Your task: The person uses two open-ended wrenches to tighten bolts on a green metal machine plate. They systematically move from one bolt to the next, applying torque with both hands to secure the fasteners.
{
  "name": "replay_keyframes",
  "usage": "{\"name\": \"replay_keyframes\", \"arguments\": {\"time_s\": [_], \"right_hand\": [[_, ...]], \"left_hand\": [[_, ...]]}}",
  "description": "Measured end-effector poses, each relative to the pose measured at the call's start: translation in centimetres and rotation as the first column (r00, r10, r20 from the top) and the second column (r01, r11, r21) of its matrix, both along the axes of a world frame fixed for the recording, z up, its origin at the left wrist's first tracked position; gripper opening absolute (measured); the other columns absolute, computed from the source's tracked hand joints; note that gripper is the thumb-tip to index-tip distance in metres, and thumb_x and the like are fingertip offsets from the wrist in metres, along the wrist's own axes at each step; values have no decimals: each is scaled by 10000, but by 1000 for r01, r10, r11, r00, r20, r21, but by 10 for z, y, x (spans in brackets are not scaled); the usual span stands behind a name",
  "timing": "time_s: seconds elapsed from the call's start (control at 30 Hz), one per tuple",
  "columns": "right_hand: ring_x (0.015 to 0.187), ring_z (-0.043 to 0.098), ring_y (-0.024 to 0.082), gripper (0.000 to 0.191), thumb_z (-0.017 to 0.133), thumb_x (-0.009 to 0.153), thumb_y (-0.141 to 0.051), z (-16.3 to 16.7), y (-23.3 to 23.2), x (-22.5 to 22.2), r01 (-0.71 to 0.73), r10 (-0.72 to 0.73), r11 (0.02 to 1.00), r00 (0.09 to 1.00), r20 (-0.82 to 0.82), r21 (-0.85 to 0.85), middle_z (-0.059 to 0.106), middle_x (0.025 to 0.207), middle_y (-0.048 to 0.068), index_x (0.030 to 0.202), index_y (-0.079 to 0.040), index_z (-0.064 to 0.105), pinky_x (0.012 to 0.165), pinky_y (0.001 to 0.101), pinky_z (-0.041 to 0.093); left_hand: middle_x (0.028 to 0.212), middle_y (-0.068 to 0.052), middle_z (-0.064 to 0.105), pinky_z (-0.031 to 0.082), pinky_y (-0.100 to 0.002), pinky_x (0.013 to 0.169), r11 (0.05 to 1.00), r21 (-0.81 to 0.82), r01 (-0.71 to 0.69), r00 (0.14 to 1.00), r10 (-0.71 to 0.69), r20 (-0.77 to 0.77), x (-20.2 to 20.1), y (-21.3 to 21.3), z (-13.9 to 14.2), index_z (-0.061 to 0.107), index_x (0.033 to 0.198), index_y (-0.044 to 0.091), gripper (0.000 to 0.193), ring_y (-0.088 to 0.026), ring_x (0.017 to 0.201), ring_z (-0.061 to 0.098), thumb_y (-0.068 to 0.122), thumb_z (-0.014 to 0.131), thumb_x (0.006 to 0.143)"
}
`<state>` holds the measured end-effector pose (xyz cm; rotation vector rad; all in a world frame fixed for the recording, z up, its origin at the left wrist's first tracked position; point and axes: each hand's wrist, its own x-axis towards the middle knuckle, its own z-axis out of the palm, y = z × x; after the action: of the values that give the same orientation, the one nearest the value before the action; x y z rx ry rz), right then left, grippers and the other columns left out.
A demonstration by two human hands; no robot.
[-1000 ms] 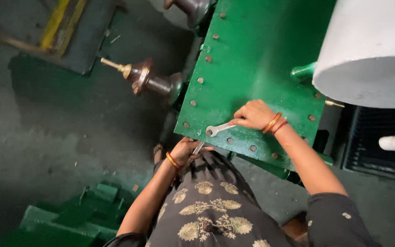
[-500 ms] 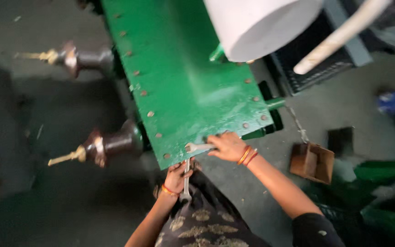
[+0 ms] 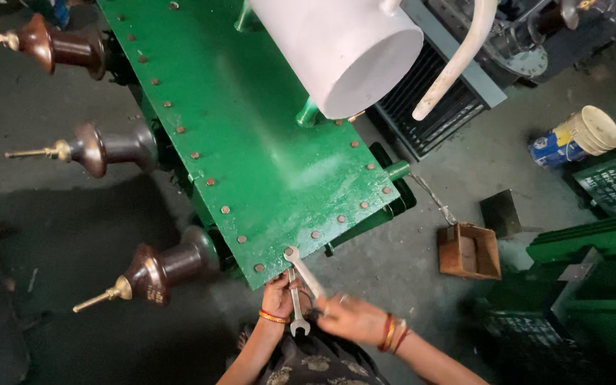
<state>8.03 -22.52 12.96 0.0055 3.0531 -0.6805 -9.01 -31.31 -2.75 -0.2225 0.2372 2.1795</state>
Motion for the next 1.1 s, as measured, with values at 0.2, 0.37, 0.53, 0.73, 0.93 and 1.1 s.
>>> {"name": "replay_keyframes", "arguments": {"time_s": [0.2,0.37,0.53,0.73,0.93,1.1], "right_hand": [[852,618,178,139,574,949,-247,-29,-39,-75,-577,696,645,714,-73,501,569,928,-2,1052,-158,608,673,292,459],[927,622,202,143,608,790,-314,-36,-78,-184,-734,801,598,526,-286,323,574,888,15,807,-174,591,696,358,473],[887,638,270,101,634,852,-256,9,-55,-286,-713,776,630,566,-277,308,632,915,35,786,-213,697,623,389,553],[925,670,319,164,617,902,-273,45,65,-321,-381,411,874,911,-42,303,629,932,95,825,-153,700,743,444,568],[933,631,324,298,750,908,-333,27,156,-192,-43,119,970,943,-312,240,603,938,113,860,-57,648,795,423,541],[896,638,376,545,730,828,-368,1,144,-52,-8,42,960,992,-115,280,595,1062,180,1272,-90,580,745,445,544]], "left_hand": [[1087,-61,683,506,-343,690,947,-205,247,933,-290,-212,-11,-4,4,651,1204,78,391,-208,855,585,-78,612,848],[1103,-87,687,497,-367,730,959,-220,177,974,-203,-100,-11,-11,10,644,1200,51,337,-251,966,603,-31,631,873],[1119,-112,691,488,-391,769,986,-163,36,999,-42,-32,-3,-4,18,636,1195,24,297,-294,1078,620,15,650,898],[1126,-148,685,491,-404,785,999,-16,-28,991,26,-131,-6,-8,15,604,1007,24,134,-318,1149,647,-98,595,954],[1189,-165,686,536,-428,879,970,-235,66,988,-96,-118,-9,-12,1,613,1215,-27,287,-290,1089,643,-56,584,931],[1196,-110,658,538,-469,862,979,-186,87,994,-98,-48,-8,-14,-16,586,1263,45,393,-300,1105,637,-102,565,898]]}}
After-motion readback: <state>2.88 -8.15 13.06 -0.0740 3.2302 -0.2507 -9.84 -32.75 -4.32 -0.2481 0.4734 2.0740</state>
